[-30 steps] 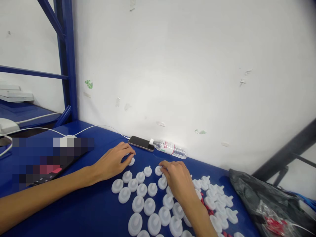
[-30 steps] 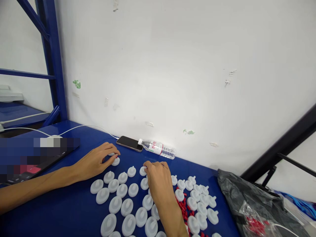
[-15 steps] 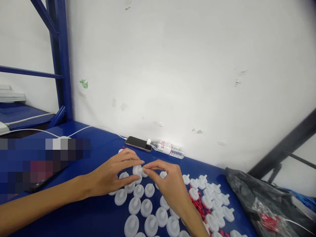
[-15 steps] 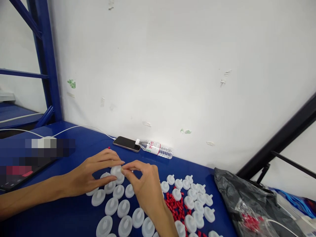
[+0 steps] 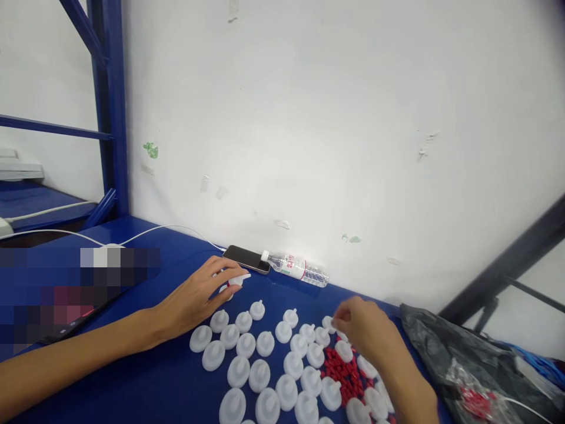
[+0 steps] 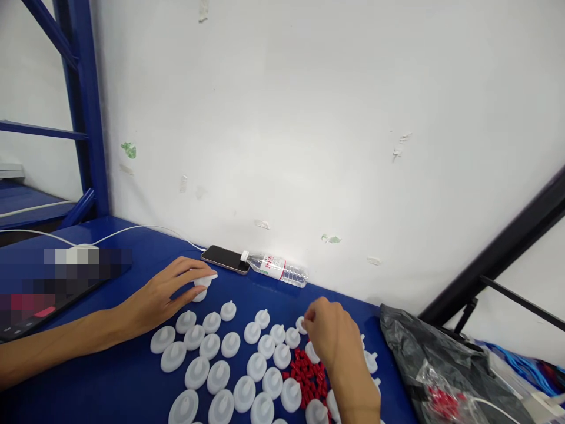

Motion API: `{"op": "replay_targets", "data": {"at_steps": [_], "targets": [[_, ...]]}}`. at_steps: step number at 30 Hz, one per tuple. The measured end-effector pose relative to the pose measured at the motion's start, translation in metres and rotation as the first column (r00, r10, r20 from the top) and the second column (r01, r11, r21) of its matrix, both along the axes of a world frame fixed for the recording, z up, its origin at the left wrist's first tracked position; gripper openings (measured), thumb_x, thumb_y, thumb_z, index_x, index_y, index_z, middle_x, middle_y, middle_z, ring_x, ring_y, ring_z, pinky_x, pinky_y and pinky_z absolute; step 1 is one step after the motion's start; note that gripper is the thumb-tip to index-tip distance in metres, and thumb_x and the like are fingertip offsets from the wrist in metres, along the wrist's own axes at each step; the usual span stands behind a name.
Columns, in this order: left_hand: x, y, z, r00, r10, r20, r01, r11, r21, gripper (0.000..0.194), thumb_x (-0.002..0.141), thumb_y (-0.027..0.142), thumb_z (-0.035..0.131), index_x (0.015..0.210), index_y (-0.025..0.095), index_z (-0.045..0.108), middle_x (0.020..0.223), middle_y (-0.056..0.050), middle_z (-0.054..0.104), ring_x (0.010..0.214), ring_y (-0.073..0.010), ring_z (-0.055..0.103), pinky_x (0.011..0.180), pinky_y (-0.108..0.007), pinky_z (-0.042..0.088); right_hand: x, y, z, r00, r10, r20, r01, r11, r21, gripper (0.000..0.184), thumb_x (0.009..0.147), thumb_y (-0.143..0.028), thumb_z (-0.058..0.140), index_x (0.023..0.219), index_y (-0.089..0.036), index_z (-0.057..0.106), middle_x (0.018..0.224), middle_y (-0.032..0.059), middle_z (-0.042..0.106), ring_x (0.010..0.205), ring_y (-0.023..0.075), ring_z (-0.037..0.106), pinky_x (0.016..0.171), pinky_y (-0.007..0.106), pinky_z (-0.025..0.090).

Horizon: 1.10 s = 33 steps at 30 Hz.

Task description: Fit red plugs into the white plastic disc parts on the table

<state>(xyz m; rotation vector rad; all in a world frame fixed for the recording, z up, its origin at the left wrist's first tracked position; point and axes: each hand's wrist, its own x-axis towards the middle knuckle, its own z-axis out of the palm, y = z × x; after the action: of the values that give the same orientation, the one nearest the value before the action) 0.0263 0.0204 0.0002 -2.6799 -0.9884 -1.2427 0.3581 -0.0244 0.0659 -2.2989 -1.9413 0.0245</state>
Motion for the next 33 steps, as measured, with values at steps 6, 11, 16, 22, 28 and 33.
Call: {"op": "replay_targets", "data": {"at_steps": [6, 11, 16, 22, 28, 33], "targets": [[-0.001, 0.003, -0.004, 1.000, 0.008, -0.012, -0.008, 1.000, -0.016, 0.028, 0.104, 0.025, 0.046, 0.131, 0.024, 0.054, 0.124, -0.006, 0.058, 0.117, -0.0231, 0.052, 0.100, -0.040, 0.048, 0.013, -0.001, -0.013, 0.999, -0.005, 0.032, 0.011, 0.986, -0.165, 0.008, 0.064, -0.017, 0.073, 0.067, -0.024, 0.074, 0.080, 0.0081, 0.074, 0.071, 0.0248, 0.069, 0.056, 0.030, 0.037], [-0.001, 0.002, -0.006, 0.999, -0.026, -0.038, 0.025, 0.999, -0.021, 0.029, 0.104, 0.024, 0.047, 0.133, 0.025, 0.053, 0.121, -0.006, 0.057, 0.114, -0.0212, 0.052, 0.095, -0.036, 0.050, 0.001, 0.000, -0.018, 0.998, 0.005, 0.068, 0.008, 0.983, -0.181, 0.006, 0.065, -0.022, 0.077, 0.067, -0.024, 0.072, 0.085, 0.0101, 0.075, 0.073, 0.0267, 0.069, 0.058, 0.032, 0.038], [0.001, 0.002, -0.006, 0.998, -0.034, -0.049, 0.033, 0.999, -0.020, 0.026, 0.104, 0.022, 0.047, 0.128, 0.023, 0.056, 0.120, -0.007, 0.057, 0.114, -0.0217, 0.050, 0.096, -0.037, 0.048, -0.001, 0.001, -0.020, 0.996, 0.014, 0.085, 0.005, 0.977, -0.211, 0.007, 0.066, -0.016, 0.075, 0.067, -0.021, 0.071, 0.087, 0.0105, 0.075, 0.073, 0.0270, 0.069, 0.057, 0.033, 0.037], [0.002, 0.000, -0.003, 0.999, -0.023, -0.042, 0.022, 1.000, -0.013, 0.027, 0.103, 0.021, 0.049, 0.129, 0.023, 0.056, 0.121, -0.007, 0.057, 0.115, -0.0222, 0.051, 0.096, -0.037, 0.049, 0.004, -0.003, -0.007, 0.999, -0.014, 0.041, 0.021, 0.984, -0.175, 0.001, 0.076, -0.025, 0.072, 0.075, -0.024, 0.073, 0.088, 0.0065, 0.075, 0.081, 0.0271, 0.069, 0.061, 0.033, 0.037], [0.002, -0.002, -0.005, 0.999, -0.046, -0.015, 0.046, 0.999, -0.008, 0.030, 0.103, 0.026, 0.052, 0.133, 0.025, 0.055, 0.121, -0.007, 0.055, 0.105, -0.0199, 0.059, 0.089, -0.033, 0.054, -0.004, -0.002, 0.001, 0.994, 0.037, -0.105, -0.048, 0.993, -0.105, 0.011, 0.083, -0.033, 0.065, 0.081, -0.027, 0.075, 0.091, 0.0023, 0.076, 0.081, 0.0247, 0.069, 0.062, 0.032, 0.039], [0.002, -0.003, -0.007, 0.995, -0.096, -0.014, 0.096, 0.995, -0.003, 0.035, 0.103, 0.027, 0.051, 0.138, 0.025, 0.051, 0.119, -0.009, 0.055, 0.095, -0.0180, 0.062, 0.082, -0.031, 0.056, -0.024, 0.001, -0.002, 0.950, 0.160, -0.269, -0.172, 0.985, -0.020, 0.012, 0.083, -0.027, 0.064, 0.081, -0.026, 0.075, 0.089, 0.0038, 0.076, 0.079, 0.0243, 0.068, 0.063, 0.032, 0.040]]}}
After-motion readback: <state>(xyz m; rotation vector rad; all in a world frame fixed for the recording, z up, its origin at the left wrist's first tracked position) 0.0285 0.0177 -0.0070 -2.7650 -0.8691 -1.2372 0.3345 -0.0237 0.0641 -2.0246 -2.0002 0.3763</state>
